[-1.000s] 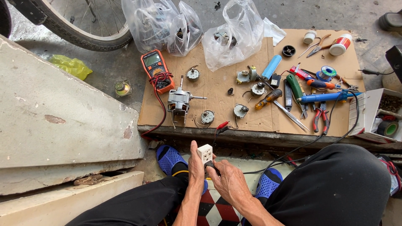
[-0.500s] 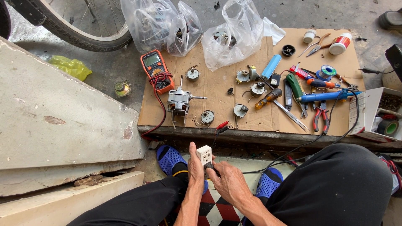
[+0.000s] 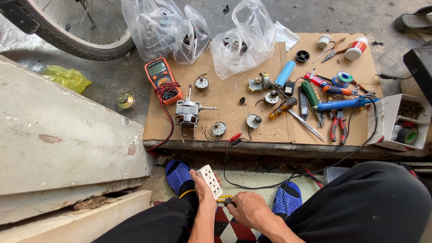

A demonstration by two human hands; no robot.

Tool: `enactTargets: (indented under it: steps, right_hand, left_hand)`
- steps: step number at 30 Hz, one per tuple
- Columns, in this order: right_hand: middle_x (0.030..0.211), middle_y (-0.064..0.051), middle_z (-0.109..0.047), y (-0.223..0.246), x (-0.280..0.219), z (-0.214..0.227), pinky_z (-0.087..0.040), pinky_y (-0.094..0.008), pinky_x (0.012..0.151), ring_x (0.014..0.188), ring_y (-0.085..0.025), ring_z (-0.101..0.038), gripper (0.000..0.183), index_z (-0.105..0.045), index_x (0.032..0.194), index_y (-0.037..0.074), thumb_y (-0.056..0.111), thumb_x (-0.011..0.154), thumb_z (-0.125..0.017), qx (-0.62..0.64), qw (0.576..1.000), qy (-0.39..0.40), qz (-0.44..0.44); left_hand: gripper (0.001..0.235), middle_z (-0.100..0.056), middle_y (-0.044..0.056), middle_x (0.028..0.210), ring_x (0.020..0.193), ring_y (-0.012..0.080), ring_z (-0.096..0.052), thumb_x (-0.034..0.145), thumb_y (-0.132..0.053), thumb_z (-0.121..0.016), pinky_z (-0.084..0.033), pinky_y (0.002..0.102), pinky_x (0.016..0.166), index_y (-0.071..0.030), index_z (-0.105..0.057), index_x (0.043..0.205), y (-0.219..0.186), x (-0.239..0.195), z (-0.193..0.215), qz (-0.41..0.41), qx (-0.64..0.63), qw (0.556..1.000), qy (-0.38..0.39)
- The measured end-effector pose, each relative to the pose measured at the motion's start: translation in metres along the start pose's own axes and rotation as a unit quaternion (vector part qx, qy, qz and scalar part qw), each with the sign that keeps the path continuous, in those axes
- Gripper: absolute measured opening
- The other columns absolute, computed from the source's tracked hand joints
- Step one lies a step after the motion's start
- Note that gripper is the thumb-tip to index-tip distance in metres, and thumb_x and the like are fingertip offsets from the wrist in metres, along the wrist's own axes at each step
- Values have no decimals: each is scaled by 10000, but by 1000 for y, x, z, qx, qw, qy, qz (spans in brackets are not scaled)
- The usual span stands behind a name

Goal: The person sits on the floor and uses a multimeter to test small electrical motors and components on a cardboard workbench. They connect the multimeter probes to the motor terminals and a power strip, then handle a small cylindrical component.

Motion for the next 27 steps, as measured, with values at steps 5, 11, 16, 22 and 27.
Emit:
enactTargets:
  steps: [5,11,16,22,27]
  right_hand:
    - [973,-149,-768,-19,10,-19,-548,-509,768,863,-383,-705,513,-724,987,70,501,1133,-489,-25,997,76,-9]
    - [1177,-171,-812,-36,2,29,-695,-447,864,1049,-292,-814,589,-671,1421,184,672,1152,-479,103,988,49,-99]
    - [928,-41,-852,-45,-13,122,-581,-342,868,887,-162,-797,434,-857,1204,163,392,1004,-547,424,874,-171,-163]
    - [1165,-127,-838,-39,34,106,-606,-327,903,957,-200,-755,482,-774,1421,18,204,985,-690,691,694,-168,-110]
    - [930,-41,-771,-38,43,94,-544,-300,776,835,-134,-657,261,-862,1167,72,247,1014,-743,732,647,-200,-69]
  left_hand:
    - [1069,-804,284,791,619,359,-759,1037,-906,-315,-583,397,542,34,-818,955,4,-19,7,32,-3,990,-138]
    - [835,-444,187,1676,1375,375,-588,1047,-677,-354,-526,523,1022,-144,-417,1686,-52,-95,-20,-167,231,938,-196]
    - [387,-766,75,1364,1286,256,-704,1060,-337,-567,-560,428,1062,-158,-756,1345,-75,-129,-100,-425,359,830,-23]
    - [420,-729,42,1311,968,239,-815,1066,-417,-575,-610,440,853,-214,-678,1418,-74,-103,-131,-419,398,816,4]
    - [470,-815,27,1284,1198,247,-756,1028,-556,-542,-568,411,1002,-245,-790,1278,-71,-108,-131,-326,427,842,46]
Point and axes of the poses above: each hand's wrist, its own x-axis towards the middle knuckle, its own z-axis out of the back of the hand, y = z × x, the point moved 6 cm from there along x, towards the middle knuckle
